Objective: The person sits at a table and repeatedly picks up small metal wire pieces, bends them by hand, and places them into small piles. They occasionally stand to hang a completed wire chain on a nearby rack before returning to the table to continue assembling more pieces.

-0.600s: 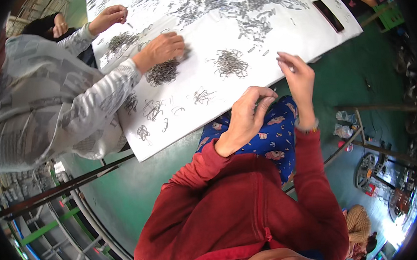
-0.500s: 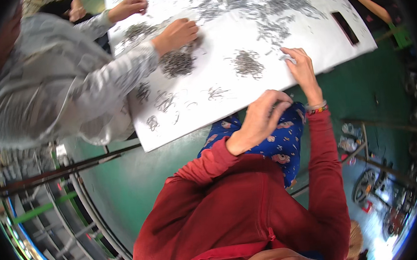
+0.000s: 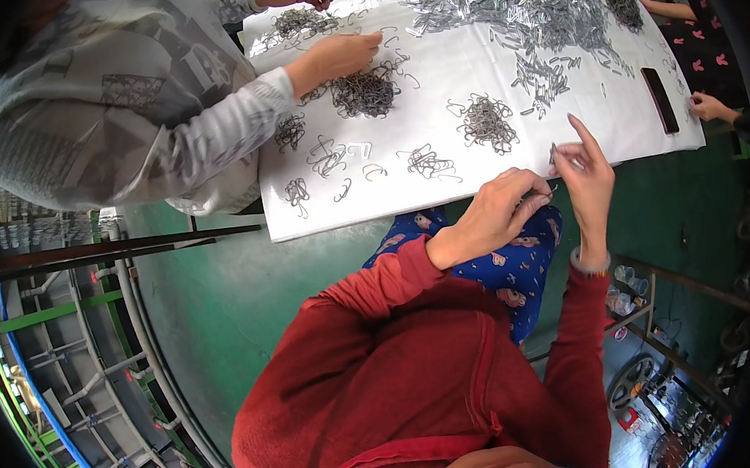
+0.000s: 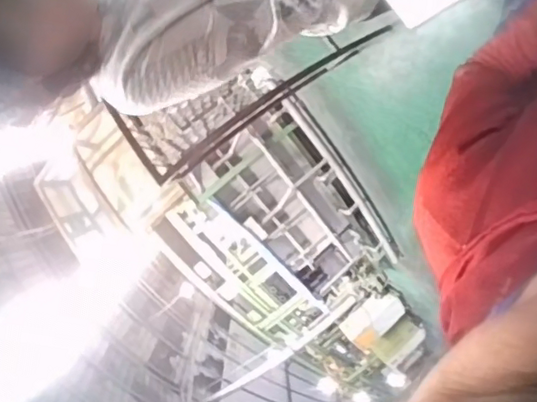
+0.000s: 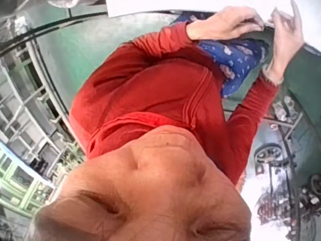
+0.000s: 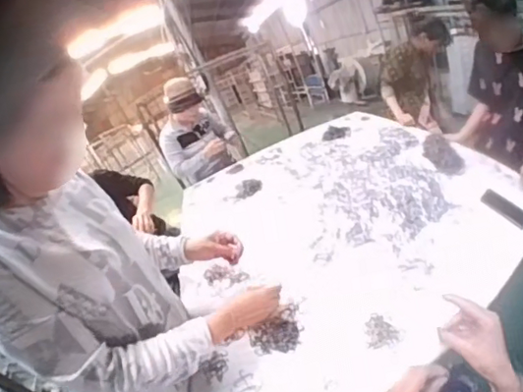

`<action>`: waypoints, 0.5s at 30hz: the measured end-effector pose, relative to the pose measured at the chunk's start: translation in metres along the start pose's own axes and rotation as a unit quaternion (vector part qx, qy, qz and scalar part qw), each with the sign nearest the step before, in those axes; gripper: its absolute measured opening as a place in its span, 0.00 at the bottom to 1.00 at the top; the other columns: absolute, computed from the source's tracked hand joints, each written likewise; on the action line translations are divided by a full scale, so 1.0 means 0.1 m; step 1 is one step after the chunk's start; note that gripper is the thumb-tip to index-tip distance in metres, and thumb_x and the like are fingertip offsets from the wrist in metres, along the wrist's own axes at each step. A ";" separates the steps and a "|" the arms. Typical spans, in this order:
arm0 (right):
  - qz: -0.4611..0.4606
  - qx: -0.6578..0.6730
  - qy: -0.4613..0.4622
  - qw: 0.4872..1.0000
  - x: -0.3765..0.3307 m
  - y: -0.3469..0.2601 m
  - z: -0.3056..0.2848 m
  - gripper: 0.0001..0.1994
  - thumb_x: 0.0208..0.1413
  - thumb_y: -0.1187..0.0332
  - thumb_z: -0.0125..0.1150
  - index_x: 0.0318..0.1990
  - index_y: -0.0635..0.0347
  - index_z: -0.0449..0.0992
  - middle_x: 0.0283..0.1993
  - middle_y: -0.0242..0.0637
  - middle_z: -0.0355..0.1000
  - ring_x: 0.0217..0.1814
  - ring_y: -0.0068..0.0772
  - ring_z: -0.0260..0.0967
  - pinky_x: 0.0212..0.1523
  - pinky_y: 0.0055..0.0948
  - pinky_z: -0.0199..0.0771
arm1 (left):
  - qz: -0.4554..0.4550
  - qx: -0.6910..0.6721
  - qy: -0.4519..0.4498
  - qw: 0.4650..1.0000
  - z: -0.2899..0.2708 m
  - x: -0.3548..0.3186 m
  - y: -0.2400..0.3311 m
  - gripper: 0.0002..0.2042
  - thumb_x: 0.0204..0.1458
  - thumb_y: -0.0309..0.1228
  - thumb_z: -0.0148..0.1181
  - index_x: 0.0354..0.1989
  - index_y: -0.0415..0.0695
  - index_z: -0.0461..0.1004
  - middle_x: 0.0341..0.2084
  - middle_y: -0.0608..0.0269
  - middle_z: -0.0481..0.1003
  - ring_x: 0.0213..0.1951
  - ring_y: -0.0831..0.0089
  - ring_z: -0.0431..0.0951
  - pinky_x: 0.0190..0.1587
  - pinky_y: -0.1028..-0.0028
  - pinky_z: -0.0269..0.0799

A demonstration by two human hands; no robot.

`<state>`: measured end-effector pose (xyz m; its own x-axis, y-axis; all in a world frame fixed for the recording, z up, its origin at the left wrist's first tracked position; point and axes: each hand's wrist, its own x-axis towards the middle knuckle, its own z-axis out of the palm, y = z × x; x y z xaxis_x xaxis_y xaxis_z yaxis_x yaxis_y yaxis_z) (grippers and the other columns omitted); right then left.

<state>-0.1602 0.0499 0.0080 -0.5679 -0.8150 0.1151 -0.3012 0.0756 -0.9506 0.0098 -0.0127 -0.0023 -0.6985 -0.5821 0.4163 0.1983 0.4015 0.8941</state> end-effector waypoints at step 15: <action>-0.044 0.205 0.151 0.966 -0.54 -0.24 0.12 0.10 0.48 0.88 0.59 0.39 0.73 0.75 0.32 0.43 0.75 0.28 0.25 0.72 0.30 0.19 0.74 | 0.043 0.030 -0.004 0.999 -0.01 0.04 -0.13 0.15 0.48 0.27 0.64 0.44 0.41 0.72 0.39 0.55 0.74 0.44 0.58 0.74 0.46 0.66 0.70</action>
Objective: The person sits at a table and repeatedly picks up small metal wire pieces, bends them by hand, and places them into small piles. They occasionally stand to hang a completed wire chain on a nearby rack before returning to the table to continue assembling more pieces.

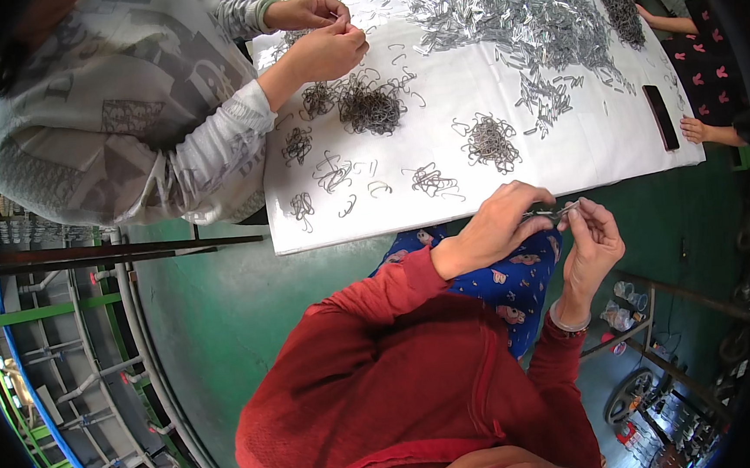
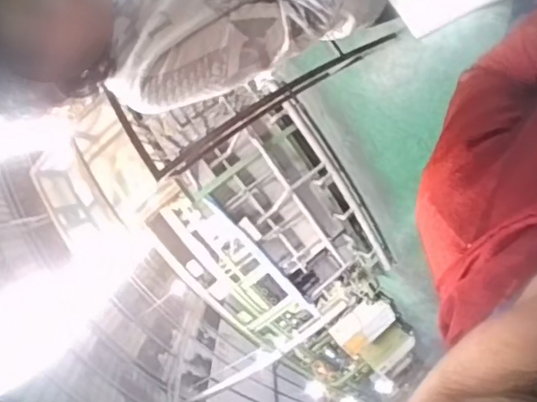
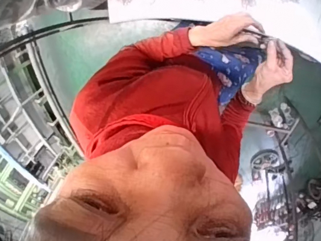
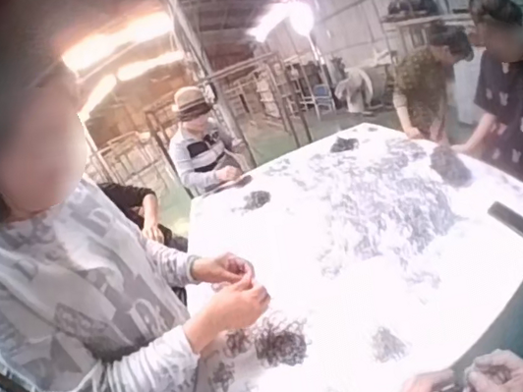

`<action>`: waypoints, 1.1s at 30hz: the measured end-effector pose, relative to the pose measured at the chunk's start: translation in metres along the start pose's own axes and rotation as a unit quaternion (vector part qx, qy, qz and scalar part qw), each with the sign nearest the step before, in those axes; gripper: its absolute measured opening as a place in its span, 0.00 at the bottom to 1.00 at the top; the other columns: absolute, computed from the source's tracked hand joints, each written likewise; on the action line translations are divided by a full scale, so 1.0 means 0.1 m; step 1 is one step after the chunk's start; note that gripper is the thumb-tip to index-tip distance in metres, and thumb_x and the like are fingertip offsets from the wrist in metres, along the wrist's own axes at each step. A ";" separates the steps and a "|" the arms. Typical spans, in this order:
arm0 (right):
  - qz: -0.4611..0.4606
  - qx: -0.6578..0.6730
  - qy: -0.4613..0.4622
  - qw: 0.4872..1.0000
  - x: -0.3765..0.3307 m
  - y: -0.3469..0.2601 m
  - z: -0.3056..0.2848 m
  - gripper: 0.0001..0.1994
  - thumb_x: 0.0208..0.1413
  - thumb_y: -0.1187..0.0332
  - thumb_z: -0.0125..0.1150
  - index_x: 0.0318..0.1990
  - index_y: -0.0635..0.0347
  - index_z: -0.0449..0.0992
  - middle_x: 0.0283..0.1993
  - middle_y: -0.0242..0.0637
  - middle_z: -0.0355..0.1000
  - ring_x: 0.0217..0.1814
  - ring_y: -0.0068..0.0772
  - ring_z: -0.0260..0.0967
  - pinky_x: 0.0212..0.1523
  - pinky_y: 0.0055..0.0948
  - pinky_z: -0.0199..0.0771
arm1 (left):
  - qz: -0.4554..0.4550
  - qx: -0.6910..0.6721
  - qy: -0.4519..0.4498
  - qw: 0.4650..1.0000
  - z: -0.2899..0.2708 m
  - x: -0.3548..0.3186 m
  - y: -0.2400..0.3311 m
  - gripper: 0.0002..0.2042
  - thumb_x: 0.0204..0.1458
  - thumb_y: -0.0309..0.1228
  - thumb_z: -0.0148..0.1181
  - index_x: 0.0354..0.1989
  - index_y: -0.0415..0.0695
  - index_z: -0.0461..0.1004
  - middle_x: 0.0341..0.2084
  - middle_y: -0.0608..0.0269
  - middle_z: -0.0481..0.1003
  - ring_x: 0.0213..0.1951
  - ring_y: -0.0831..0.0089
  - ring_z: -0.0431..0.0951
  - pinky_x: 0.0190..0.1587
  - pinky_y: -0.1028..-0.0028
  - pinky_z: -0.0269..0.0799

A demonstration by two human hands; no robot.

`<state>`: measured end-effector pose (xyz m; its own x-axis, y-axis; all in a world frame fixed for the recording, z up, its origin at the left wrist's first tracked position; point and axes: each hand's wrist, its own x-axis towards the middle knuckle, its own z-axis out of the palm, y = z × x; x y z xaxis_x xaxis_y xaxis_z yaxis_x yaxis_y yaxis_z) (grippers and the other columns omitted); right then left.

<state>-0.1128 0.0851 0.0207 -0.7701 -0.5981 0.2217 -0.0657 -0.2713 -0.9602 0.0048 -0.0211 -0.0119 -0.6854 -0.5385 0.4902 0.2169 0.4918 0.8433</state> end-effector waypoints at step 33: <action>0.043 -0.020 0.040 0.998 -0.27 0.01 -0.02 0.08 0.51 0.84 0.61 0.40 0.72 0.77 0.33 0.39 0.76 0.34 0.22 0.73 0.34 0.20 0.75 | -0.063 -0.066 -0.066 0.994 -0.03 0.22 0.18 0.06 0.53 0.25 0.61 0.38 0.40 0.75 0.37 0.62 0.75 0.38 0.75 0.77 0.40 0.76 0.74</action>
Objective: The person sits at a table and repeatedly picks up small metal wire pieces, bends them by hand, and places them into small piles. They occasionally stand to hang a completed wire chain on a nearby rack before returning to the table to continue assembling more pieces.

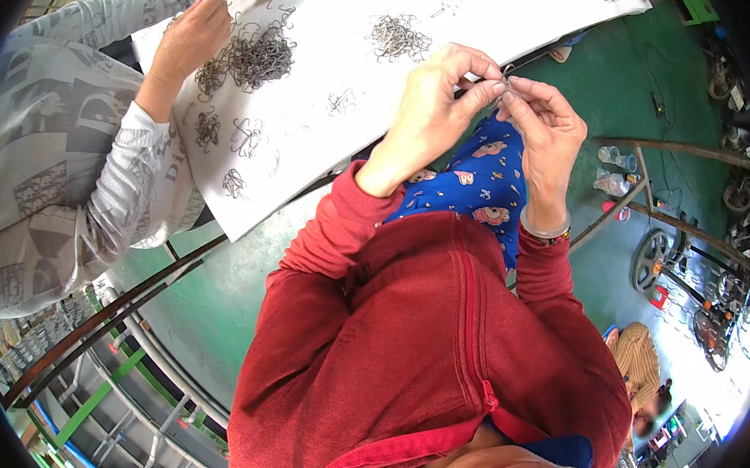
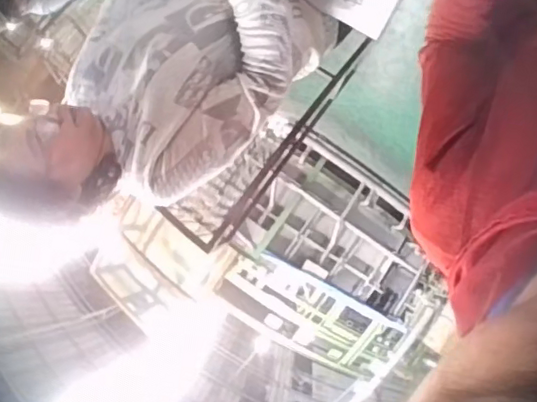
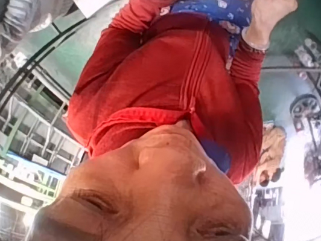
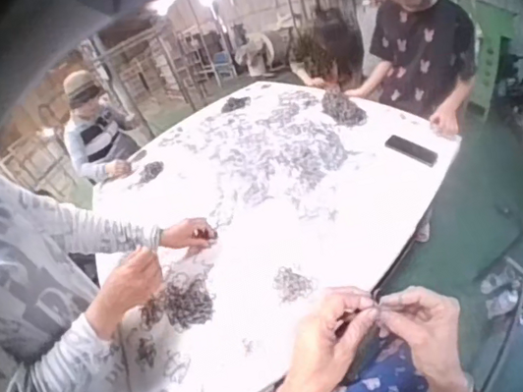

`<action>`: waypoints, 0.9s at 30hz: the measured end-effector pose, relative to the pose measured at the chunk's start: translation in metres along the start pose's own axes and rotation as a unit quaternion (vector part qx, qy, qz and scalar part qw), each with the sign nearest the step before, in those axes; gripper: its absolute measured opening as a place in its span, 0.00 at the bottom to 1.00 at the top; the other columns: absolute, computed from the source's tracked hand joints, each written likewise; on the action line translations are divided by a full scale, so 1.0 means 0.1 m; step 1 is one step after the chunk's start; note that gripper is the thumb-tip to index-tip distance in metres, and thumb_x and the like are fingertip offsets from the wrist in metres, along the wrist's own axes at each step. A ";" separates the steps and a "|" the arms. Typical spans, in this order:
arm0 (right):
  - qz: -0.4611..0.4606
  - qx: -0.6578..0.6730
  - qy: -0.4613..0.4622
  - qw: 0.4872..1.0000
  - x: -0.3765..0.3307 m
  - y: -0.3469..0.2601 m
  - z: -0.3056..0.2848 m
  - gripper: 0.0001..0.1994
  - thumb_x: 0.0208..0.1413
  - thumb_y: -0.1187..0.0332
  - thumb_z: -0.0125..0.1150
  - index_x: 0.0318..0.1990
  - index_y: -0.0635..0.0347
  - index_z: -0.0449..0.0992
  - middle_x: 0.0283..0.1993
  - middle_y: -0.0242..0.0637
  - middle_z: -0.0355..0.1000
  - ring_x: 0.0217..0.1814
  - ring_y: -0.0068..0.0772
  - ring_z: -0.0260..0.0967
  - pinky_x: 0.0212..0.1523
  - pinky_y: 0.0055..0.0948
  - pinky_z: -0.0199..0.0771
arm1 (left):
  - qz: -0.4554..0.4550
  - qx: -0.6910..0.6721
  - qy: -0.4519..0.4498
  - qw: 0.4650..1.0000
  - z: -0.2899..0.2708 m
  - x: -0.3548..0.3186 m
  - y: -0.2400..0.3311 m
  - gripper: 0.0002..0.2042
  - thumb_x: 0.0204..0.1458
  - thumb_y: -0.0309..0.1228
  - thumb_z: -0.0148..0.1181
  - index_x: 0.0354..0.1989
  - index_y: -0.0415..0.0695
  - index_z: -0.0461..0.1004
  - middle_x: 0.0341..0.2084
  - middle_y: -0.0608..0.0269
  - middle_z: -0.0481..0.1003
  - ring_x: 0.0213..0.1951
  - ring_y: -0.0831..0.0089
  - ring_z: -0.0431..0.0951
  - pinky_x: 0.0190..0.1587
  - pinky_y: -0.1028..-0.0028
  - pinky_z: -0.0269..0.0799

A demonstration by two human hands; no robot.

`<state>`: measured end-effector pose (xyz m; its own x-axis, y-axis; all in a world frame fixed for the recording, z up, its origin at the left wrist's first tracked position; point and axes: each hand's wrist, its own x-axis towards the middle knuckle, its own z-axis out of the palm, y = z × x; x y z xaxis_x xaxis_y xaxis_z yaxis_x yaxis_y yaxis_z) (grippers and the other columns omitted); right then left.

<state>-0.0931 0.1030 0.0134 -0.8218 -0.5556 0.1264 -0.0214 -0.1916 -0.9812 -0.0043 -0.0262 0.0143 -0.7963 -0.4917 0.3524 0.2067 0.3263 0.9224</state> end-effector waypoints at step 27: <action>-0.181 -0.246 -0.169 0.937 1.08 0.38 0.08 0.12 0.51 0.83 0.56 0.43 0.68 0.77 0.38 0.41 0.76 0.36 0.28 0.73 0.39 0.24 0.72 | -0.034 -0.031 0.073 0.996 0.14 -0.16 0.05 0.03 0.55 0.20 0.56 0.36 0.37 0.71 0.33 0.58 0.79 0.40 0.72 0.79 0.43 0.75 0.74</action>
<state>-0.1783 0.0290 -0.0093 -0.4843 -0.7672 0.4205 -0.5920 -0.0666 -0.8032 0.0017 -0.0052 0.0107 -0.7191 -0.6250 0.3037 0.1932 0.2400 0.9514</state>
